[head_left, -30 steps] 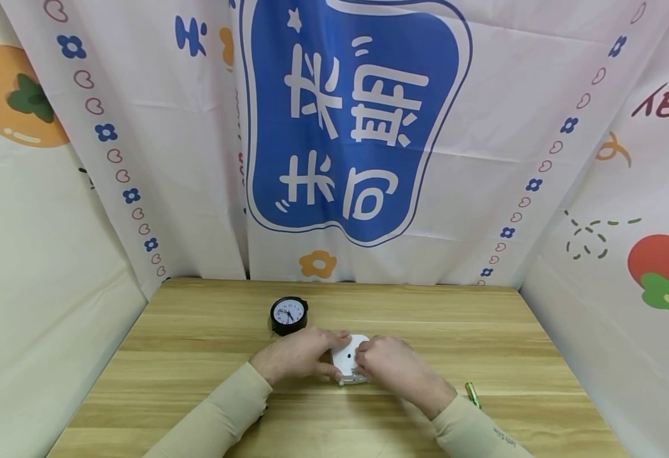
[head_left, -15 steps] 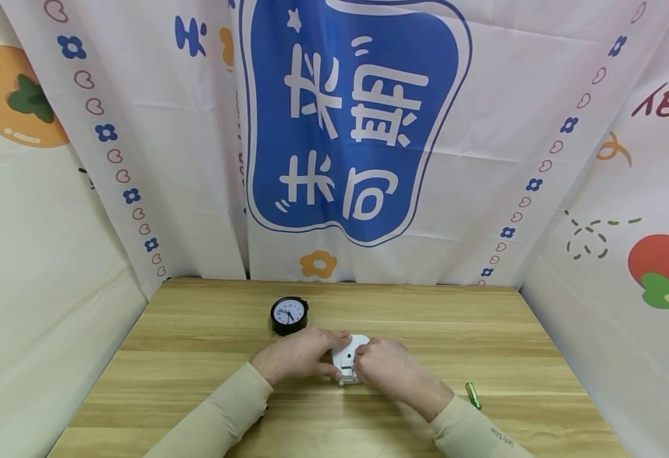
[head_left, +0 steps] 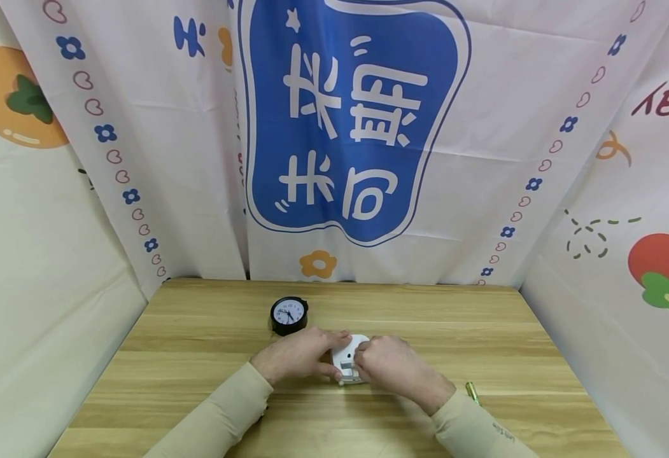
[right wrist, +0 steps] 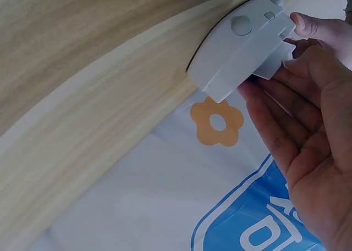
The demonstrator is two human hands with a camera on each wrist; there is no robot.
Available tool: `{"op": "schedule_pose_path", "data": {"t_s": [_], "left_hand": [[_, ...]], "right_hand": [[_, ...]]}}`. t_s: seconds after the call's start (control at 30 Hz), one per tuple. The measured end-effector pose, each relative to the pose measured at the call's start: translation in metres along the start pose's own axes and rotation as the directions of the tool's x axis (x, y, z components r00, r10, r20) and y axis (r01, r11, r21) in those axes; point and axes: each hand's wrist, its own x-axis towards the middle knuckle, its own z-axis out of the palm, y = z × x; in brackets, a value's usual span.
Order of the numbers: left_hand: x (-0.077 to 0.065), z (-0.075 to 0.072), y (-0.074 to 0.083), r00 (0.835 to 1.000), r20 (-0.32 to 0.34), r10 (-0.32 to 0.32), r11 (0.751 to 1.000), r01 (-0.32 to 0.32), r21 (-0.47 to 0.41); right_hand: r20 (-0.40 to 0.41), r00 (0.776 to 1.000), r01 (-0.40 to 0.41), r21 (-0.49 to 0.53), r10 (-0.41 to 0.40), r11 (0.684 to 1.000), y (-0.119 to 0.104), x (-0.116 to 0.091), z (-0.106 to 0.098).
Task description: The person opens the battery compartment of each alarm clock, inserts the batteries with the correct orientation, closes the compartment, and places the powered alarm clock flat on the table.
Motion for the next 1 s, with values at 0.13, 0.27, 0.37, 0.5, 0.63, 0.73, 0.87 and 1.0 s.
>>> {"op": "schedule_pose_path", "data": {"t_s": [0.13, 0.27, 0.37, 0.5, 0.63, 0.73, 0.87, 1.0], "left_hand": [[0.000, 0.000, 0.000, 1.000, 0.004, -0.001, 1.000, 0.001, -0.004], [-0.001, 0.000, 0.000, 1.000, 0.003, 0.000, 1.000, 0.000, -0.005], [-0.001, -0.001, 0.000, 1.000, 0.003, -0.002, 1.000, 0.002, -0.009], [-0.001, -0.001, 0.000, 1.000, 0.003, -0.002, 1.000, 0.002, -0.014], [0.000, -0.001, 0.000, 1.000, 0.007, -0.005, 1.000, 0.005, -0.016], [-0.001, -0.002, 0.001, 1.000, 0.012, -0.011, 1.000, 0.011, -0.012], [-0.001, -0.002, 0.001, 1.000, 0.015, -0.014, 1.000, 0.014, -0.009], [-0.001, -0.002, 0.001, 1.000, 0.015, -0.010, 1.000, 0.010, -0.006]], "right_hand": [[-0.008, 1.000, 0.019, -0.022, -0.019, 1.000, 0.002, 0.000, -0.001], [-0.012, 0.999, 0.034, -0.042, -0.034, 0.999, 0.004, 0.000, 0.000], [-0.017, 0.999, 0.039, -0.049, -0.040, 0.998, 0.006, 0.000, 0.001], [-0.027, 0.999, 0.035, -0.043, -0.036, 0.998, 0.009, -0.002, 0.002], [-0.032, 0.999, 0.017, -0.009, -0.017, 1.000, 0.012, -0.003, 0.000], [-0.031, 1.000, -0.004, 0.016, 0.004, 1.000, 0.015, -0.005, -0.002], [-0.047, 0.999, -0.019, 0.022, 0.020, 1.000, 0.021, -0.007, -0.003], [-0.056, 0.998, -0.038, 0.018, 0.039, 0.999, 0.026, -0.010, -0.003]]}}
